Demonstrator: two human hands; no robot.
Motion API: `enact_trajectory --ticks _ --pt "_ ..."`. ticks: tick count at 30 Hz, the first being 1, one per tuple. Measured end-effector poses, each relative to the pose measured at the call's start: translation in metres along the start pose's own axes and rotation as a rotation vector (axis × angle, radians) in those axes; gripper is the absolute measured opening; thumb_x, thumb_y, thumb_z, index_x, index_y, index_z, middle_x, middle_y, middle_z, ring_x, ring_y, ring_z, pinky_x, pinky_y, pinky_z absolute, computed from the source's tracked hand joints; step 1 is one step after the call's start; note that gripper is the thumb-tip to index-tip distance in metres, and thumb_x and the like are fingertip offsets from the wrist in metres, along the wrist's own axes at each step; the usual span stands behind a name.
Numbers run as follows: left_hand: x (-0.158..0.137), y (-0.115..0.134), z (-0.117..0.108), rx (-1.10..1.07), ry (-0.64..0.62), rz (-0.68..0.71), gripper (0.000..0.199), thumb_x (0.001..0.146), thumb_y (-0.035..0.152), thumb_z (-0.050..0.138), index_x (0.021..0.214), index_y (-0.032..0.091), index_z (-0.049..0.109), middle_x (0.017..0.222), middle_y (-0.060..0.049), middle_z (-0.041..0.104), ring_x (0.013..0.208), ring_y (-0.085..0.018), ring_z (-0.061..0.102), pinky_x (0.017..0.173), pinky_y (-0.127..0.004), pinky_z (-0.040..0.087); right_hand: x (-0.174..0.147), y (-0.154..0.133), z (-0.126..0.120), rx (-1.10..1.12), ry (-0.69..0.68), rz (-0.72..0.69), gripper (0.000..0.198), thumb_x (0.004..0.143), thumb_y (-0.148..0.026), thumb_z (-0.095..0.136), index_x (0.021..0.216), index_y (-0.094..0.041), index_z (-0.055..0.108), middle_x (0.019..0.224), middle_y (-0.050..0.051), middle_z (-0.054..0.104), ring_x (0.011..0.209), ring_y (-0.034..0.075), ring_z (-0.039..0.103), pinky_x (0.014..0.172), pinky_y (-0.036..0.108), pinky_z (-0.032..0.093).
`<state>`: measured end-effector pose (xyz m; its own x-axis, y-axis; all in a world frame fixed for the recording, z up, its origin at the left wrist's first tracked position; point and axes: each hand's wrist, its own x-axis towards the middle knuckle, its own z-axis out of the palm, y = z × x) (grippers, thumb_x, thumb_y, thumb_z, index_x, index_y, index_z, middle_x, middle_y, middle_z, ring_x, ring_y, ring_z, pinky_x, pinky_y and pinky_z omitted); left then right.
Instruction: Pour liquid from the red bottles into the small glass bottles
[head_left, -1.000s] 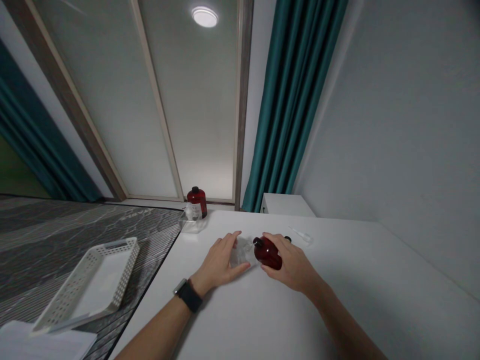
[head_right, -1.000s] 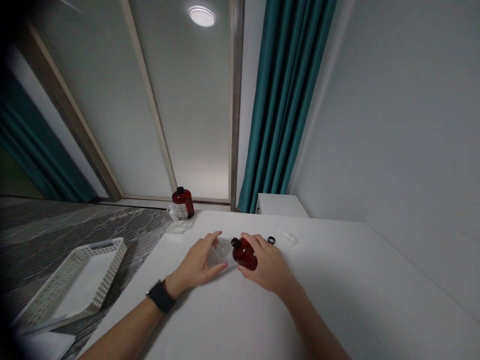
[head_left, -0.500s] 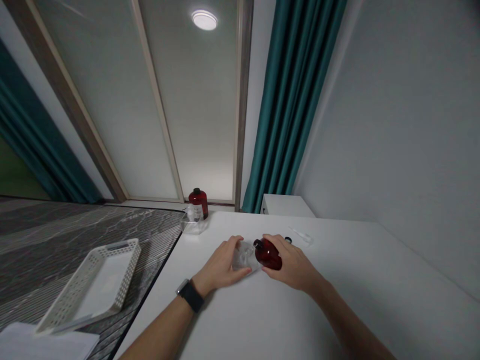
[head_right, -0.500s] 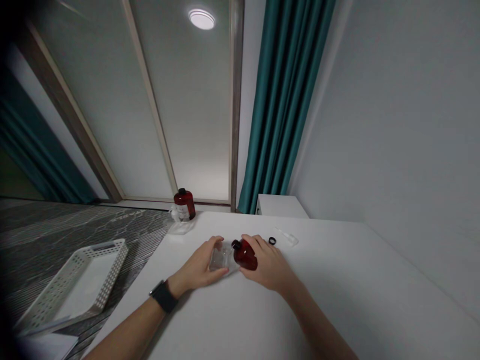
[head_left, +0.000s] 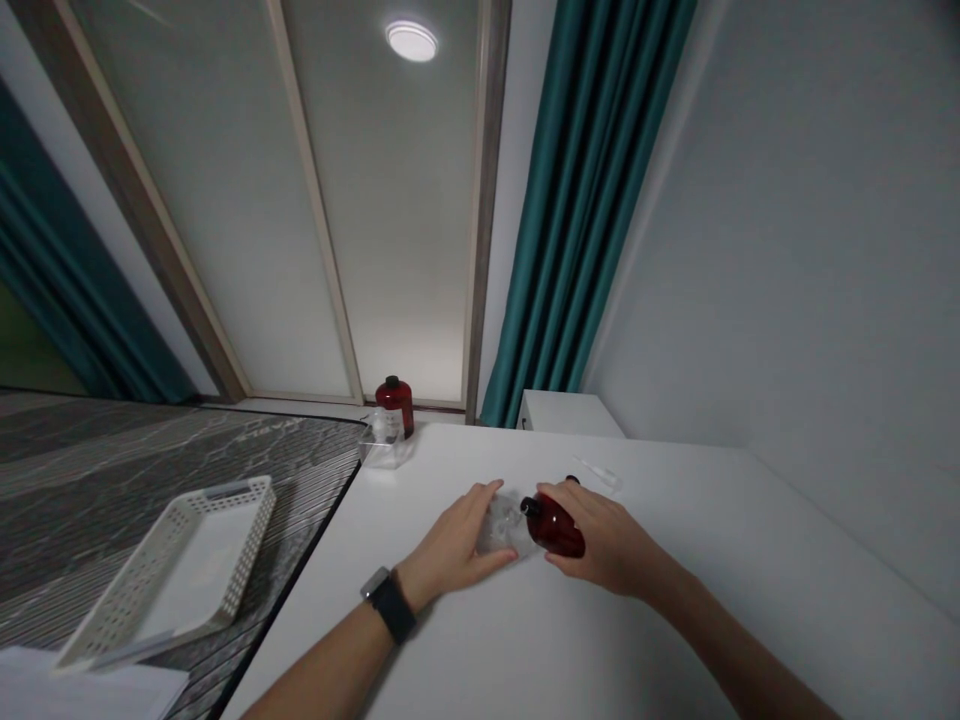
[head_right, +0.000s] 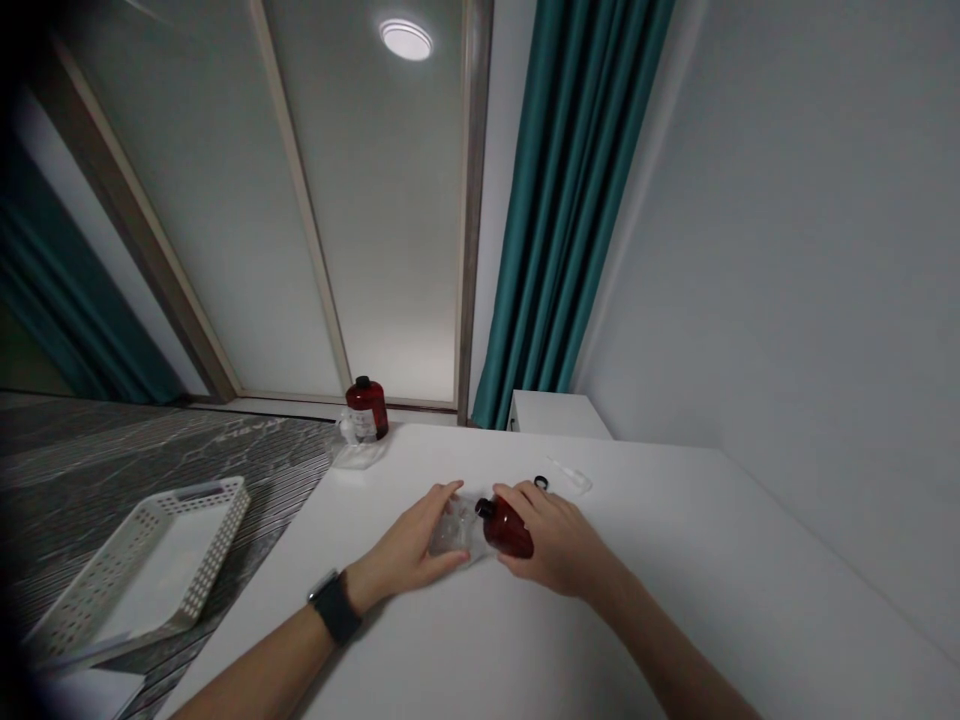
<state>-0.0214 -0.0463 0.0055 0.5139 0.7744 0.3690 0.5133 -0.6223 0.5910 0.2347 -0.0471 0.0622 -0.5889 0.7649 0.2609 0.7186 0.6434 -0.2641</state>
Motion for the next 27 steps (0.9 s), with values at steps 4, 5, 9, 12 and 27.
enact_trajectory --ticks 4,5,9,12,27 --pt "-0.001 0.001 0.000 0.044 0.001 0.013 0.081 0.086 0.039 0.071 0.150 0.018 0.026 0.136 -0.018 0.053 0.118 -0.034 0.057 0.101 -0.052 0.049 -0.001 -0.001 -0.002 -0.025 -0.050 -0.008 0.068 0.072 -0.021 0.071 0.136 -0.024 0.048 0.122 0.012 0.065 0.104 0.031 0.067 0.090 0.046 0.055" --pt "-0.001 0.001 0.000 0.059 -0.001 0.013 0.082 0.085 0.040 0.071 0.150 0.018 0.026 0.136 -0.018 0.053 0.118 -0.034 0.057 0.100 -0.052 0.050 -0.001 -0.001 -0.002 -0.030 -0.061 -0.008 0.068 0.072 -0.022 0.071 0.136 -0.023 0.048 0.122 0.013 0.065 0.104 0.032 0.067 0.090 0.047 0.055" --pt "-0.002 0.001 -0.001 0.099 0.000 0.019 0.082 0.085 0.042 0.072 0.149 0.018 0.027 0.135 -0.019 0.053 0.120 -0.035 0.056 0.100 -0.053 0.050 0.001 -0.004 -0.005 -0.045 -0.089 -0.018 0.068 0.073 -0.022 0.069 0.137 -0.023 0.048 0.123 0.013 0.065 0.104 0.032 0.067 0.089 0.047 0.054" --pt "-0.002 0.002 0.000 0.094 0.011 0.034 0.082 0.085 0.041 0.072 0.150 0.019 0.027 0.135 -0.019 0.053 0.120 -0.035 0.056 0.102 -0.054 0.049 0.003 -0.004 -0.008 -0.062 -0.100 -0.036 0.067 0.073 -0.023 0.069 0.137 -0.024 0.049 0.121 0.012 0.065 0.105 0.032 0.067 0.088 0.046 0.054" --pt "-0.001 0.011 -0.001 0.038 -0.007 0.054 0.068 0.088 0.038 0.068 0.144 0.020 0.035 0.124 -0.014 0.054 0.111 -0.030 0.057 0.097 -0.046 0.052 0.006 -0.006 -0.020 -0.082 -0.127 -0.053 0.064 0.073 -0.024 0.071 0.134 -0.027 0.053 0.118 0.009 0.067 0.102 0.030 0.067 0.085 0.041 0.053"
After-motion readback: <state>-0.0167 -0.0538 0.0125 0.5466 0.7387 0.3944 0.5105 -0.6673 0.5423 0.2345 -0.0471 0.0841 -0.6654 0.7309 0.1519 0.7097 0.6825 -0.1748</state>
